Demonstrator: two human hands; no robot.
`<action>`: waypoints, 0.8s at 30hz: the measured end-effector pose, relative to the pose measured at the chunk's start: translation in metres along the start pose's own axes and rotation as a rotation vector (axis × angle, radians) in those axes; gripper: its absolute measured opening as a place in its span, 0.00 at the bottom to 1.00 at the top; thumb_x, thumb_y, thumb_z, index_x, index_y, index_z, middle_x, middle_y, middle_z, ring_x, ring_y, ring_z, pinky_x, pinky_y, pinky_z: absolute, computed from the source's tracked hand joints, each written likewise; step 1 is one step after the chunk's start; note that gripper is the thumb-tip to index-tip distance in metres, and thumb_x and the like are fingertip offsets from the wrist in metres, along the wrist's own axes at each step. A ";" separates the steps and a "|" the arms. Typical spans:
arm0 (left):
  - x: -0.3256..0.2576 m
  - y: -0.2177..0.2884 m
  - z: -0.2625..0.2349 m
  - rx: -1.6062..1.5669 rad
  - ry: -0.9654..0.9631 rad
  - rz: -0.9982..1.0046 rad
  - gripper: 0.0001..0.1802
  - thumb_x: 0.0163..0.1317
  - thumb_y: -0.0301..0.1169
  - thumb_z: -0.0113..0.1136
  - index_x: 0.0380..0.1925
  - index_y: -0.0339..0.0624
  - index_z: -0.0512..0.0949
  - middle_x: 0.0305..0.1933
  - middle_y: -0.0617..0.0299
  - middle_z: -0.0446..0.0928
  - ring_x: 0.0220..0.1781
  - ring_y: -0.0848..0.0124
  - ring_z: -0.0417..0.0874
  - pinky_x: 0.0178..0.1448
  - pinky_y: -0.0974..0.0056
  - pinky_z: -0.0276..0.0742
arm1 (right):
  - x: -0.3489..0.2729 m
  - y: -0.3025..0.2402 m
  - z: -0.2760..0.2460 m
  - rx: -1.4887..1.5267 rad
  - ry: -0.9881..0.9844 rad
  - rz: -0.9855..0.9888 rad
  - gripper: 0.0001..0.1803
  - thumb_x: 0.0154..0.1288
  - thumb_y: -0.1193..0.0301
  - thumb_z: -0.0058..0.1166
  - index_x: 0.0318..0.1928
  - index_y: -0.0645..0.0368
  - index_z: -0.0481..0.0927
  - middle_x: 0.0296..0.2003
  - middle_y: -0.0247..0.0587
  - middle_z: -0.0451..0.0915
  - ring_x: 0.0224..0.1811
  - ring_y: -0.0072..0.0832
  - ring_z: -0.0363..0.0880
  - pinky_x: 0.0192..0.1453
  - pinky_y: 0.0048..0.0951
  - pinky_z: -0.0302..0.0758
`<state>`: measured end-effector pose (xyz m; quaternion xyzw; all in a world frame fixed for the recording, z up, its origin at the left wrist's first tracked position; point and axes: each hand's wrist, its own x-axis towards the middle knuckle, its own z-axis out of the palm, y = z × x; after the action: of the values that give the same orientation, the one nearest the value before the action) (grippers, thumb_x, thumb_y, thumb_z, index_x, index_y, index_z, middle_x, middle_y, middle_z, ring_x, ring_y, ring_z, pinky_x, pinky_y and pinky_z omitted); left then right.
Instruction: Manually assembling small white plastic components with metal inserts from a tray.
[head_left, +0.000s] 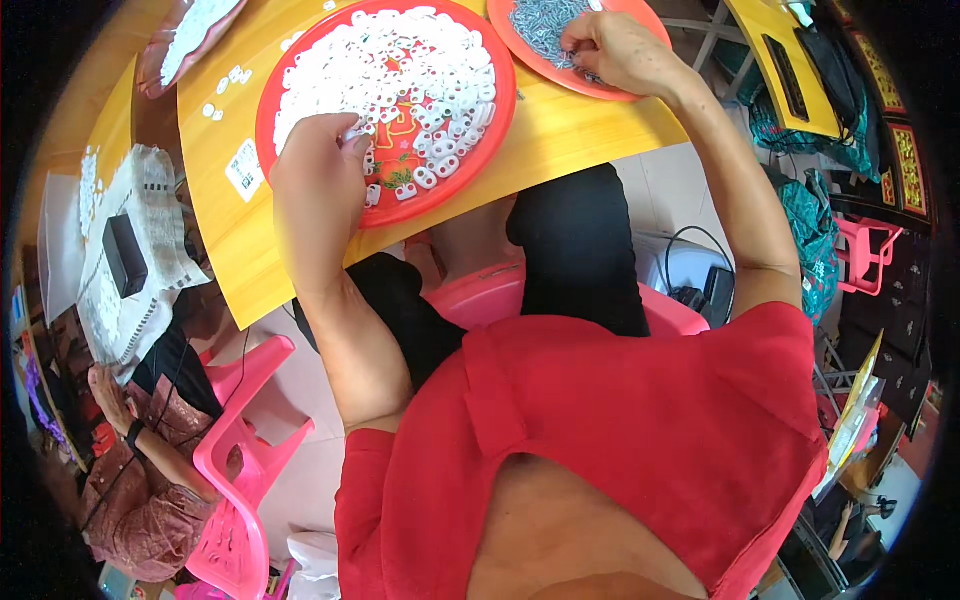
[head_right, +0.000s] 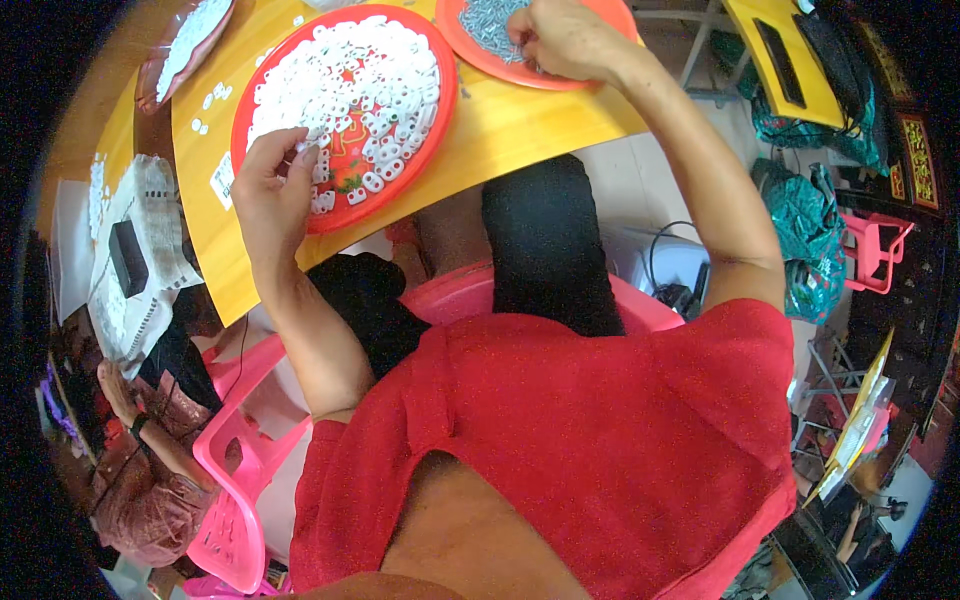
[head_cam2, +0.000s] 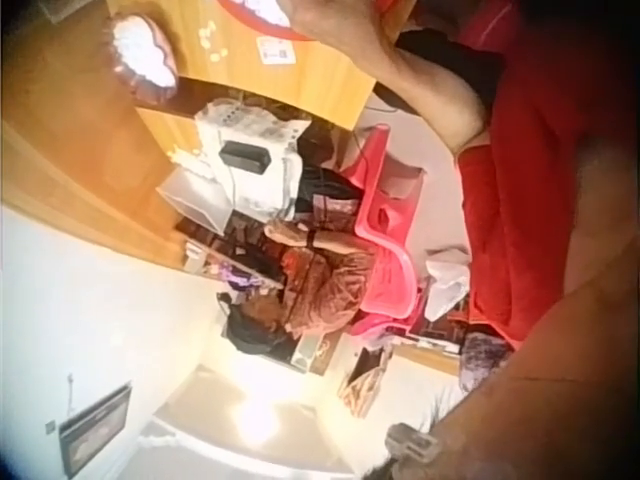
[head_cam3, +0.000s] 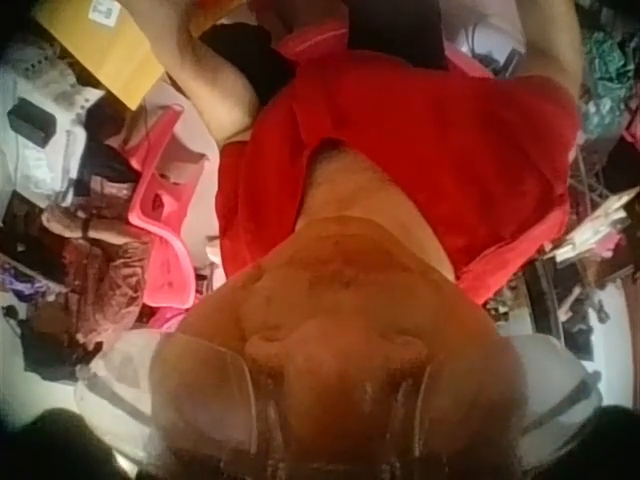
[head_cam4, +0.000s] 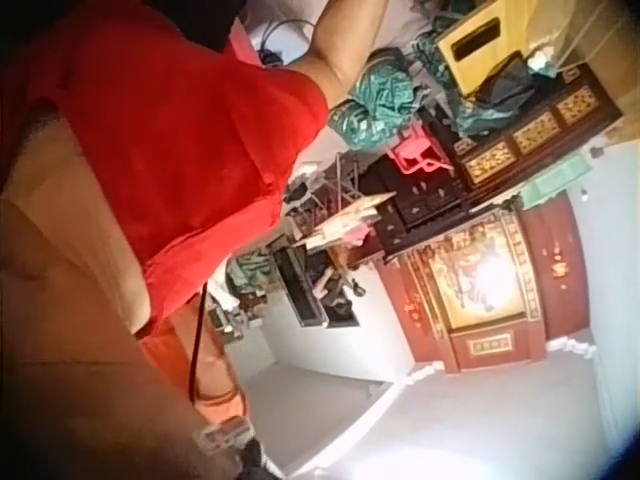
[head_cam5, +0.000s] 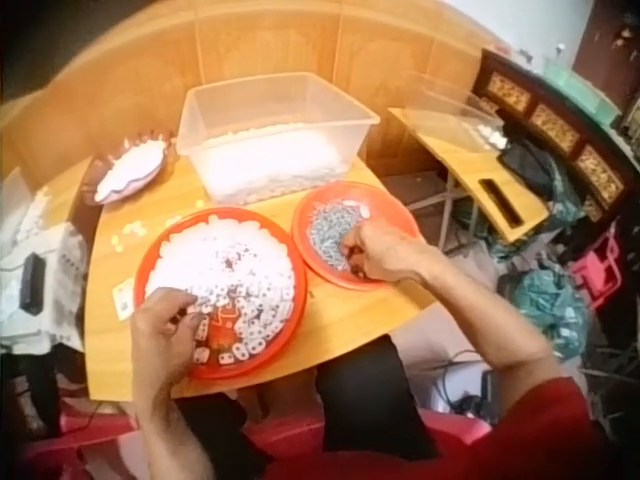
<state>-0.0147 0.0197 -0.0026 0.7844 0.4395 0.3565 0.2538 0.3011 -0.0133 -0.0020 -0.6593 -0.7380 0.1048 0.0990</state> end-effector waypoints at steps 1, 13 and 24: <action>0.000 0.000 0.000 0.000 0.002 -0.002 0.09 0.46 0.18 0.58 0.30 0.33 0.77 0.30 0.54 0.76 0.26 0.68 0.77 0.32 0.69 0.71 | 0.000 0.000 0.000 -0.001 -0.001 -0.002 0.06 0.52 0.78 0.54 0.33 0.64 0.77 0.30 0.45 0.78 0.31 0.34 0.77 0.37 0.29 0.73; 0.000 0.000 0.002 -0.007 0.016 0.043 0.08 0.47 0.18 0.58 0.30 0.33 0.77 0.30 0.53 0.77 0.27 0.67 0.78 0.33 0.69 0.72 | -0.006 -0.011 -0.012 -0.296 -0.074 -0.193 0.07 0.54 0.76 0.50 0.34 0.64 0.77 0.33 0.48 0.74 0.39 0.41 0.74 0.45 0.35 0.70; 0.001 -0.008 0.004 -0.868 -0.021 -0.270 0.09 0.58 0.20 0.49 0.39 0.28 0.73 0.37 0.50 0.77 0.36 0.71 0.78 0.41 0.71 0.75 | -0.018 0.002 -0.038 0.269 -0.053 0.100 0.07 0.60 0.72 0.48 0.27 0.62 0.70 0.20 0.28 0.64 0.24 0.16 0.60 0.29 0.20 0.61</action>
<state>-0.0158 0.0241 -0.0104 0.5445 0.3452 0.4636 0.6079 0.3160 -0.0301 0.0333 -0.6731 -0.6857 0.2251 0.1618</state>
